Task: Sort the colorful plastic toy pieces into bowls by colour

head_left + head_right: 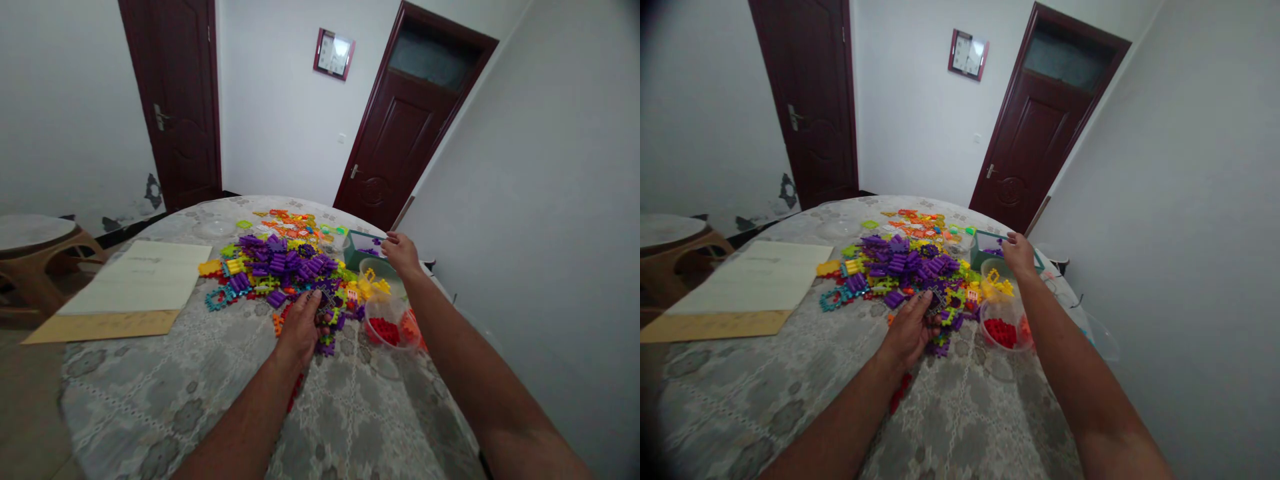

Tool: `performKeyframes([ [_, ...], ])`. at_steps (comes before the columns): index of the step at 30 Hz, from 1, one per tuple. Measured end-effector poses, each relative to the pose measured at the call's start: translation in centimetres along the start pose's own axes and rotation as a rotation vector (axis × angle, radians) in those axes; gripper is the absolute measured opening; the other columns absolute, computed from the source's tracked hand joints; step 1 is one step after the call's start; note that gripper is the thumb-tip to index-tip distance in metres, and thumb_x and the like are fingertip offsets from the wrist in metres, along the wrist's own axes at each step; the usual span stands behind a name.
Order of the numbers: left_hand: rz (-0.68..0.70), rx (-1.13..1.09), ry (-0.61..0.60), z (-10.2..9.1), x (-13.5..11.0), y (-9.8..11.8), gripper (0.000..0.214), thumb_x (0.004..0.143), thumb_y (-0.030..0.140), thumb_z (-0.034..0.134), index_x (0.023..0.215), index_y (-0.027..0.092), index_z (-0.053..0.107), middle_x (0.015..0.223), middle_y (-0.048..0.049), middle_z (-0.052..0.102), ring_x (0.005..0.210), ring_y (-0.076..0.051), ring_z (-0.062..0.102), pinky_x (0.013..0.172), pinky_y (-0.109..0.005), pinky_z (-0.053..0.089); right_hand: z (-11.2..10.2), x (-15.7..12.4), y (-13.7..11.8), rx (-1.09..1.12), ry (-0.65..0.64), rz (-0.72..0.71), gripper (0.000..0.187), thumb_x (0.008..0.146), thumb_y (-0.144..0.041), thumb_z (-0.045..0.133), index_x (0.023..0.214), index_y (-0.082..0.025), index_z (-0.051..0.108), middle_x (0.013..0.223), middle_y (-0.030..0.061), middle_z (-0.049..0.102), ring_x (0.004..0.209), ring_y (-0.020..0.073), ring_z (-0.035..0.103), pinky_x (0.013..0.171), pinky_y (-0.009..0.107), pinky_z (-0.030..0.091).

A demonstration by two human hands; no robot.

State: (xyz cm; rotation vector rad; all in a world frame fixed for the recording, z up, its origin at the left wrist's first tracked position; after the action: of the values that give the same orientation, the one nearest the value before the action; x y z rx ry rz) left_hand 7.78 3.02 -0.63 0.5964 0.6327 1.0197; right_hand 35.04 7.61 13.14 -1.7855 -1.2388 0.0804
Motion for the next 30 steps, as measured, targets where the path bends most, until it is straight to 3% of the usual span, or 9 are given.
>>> performKeyframes([
  [3, 0.006, 0.004, 0.008, 0.0, -0.1, 0.1, 0.047, 0.077, 0.051, 0.089, 0.101, 0.02, 0.064, 0.093, 0.0002, 0.067, 0.061, -0.011, 0.065, 0.044, -0.02, 0.048, 1.2, -3.6, -0.8, 0.022, -0.135, -0.025, 0.028, 0.09, -0.033, 0.063, 0.109, -0.017, 0.075, 0.095, 0.0072, 0.078, 0.078, 0.0181, 0.072, 0.071, 0.029, 0.059],
  [7, 0.017, 0.03, -0.007, 0.2, -0.2, 0.2, 0.043, 0.08, 0.047, 0.087, 0.105, 0.02, 0.066, 0.098, -0.0017, 0.071, 0.062, -0.011, 0.067, 0.044, -0.02, 0.048, 3.3, -11.0, -3.4, 0.018, -0.423, -0.202, 0.022, 0.096, -0.04, 0.065, 0.099, -0.021, 0.076, 0.089, 0.0028, 0.076, 0.078, 0.0173, 0.07, 0.07, 0.027, 0.052],
  [11, 0.027, 0.066, -0.028, 0.3, -0.2, 0.3, 0.04, 0.082, 0.044, 0.086, 0.107, 0.02, 0.066, 0.095, -0.001, 0.071, 0.06, -0.011, 0.066, 0.045, -0.02, 0.049, 4.4, -15.7, -5.1, 0.029, -0.47, -0.234, 0.012, 0.095, -0.031, 0.068, 0.092, -0.021, 0.072, 0.082, -0.0007, 0.072, 0.074, 0.0153, 0.065, 0.069, 0.026, 0.046],
  [16, 0.03, 0.142, -0.033, 0.5, -0.3, 0.5, 0.038, 0.084, 0.042, 0.084, 0.107, 0.02, 0.065, 0.093, -0.0019, 0.072, 0.06, -0.013, 0.068, 0.044, -0.021, 0.051, 5.0, -16.4, -4.1, 0.077, -0.4, -0.141, 0.007, 0.092, -0.025, 0.067, 0.088, -0.02, 0.068, 0.081, -0.0015, 0.07, 0.076, 0.015, 0.063, 0.069, 0.026, 0.045],
  [20, 0.002, 0.173, -0.05, 0.9, -0.5, 0.6, 0.033, 0.09, 0.045, 0.075, 0.108, 0.019, 0.067, 0.094, -0.0047, 0.073, 0.064, -0.017, 0.071, 0.044, -0.023, 0.053, 4.9, -16.5, -2.5, 0.168, -0.404, 0.004, 0.004, 0.09, -0.025, 0.066, 0.09, -0.021, 0.068, 0.081, -0.0018, 0.069, 0.073, 0.0148, 0.063, 0.064, 0.024, 0.047],
  [24, -0.037, 0.175, -0.047, 1.3, -0.9, 0.3, 0.03, 0.092, 0.044, 0.071, 0.109, 0.019, 0.067, 0.092, -0.0057, 0.074, 0.064, -0.019, 0.073, 0.044, -0.026, 0.055, 4.6, -17.2, -1.7, 0.253, -0.397, 0.055, 0.004, 0.089, -0.026, 0.064, 0.09, -0.022, 0.066, 0.08, -0.0018, 0.068, 0.07, 0.0144, 0.063, 0.06, 0.024, 0.048],
  [30, -0.09, 0.119, -0.055, 0.9, -0.8, 0.0, 0.028, 0.092, 0.041, 0.068, 0.11, 0.019, 0.068, 0.092, -0.0074, 0.076, 0.07, -0.022, 0.075, 0.049, -0.03, 0.059, 3.6, -17.1, -1.7, 0.337, -0.524, 0.102, 0.007, 0.084, -0.029, 0.066, 0.087, -0.023, 0.065, 0.071, -0.0033, 0.063, 0.059, 0.013, 0.059, 0.051, 0.022, 0.047],
])
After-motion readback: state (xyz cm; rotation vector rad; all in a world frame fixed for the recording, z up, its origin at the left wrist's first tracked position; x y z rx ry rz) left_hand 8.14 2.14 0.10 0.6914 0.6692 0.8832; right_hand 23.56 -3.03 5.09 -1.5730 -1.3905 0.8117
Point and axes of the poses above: each hand's wrist, its own x-axis towards the middle knuckle, its own z-axis out of the palm, y = z × x, the point moved 4 cm from there along x, towards the middle knuckle
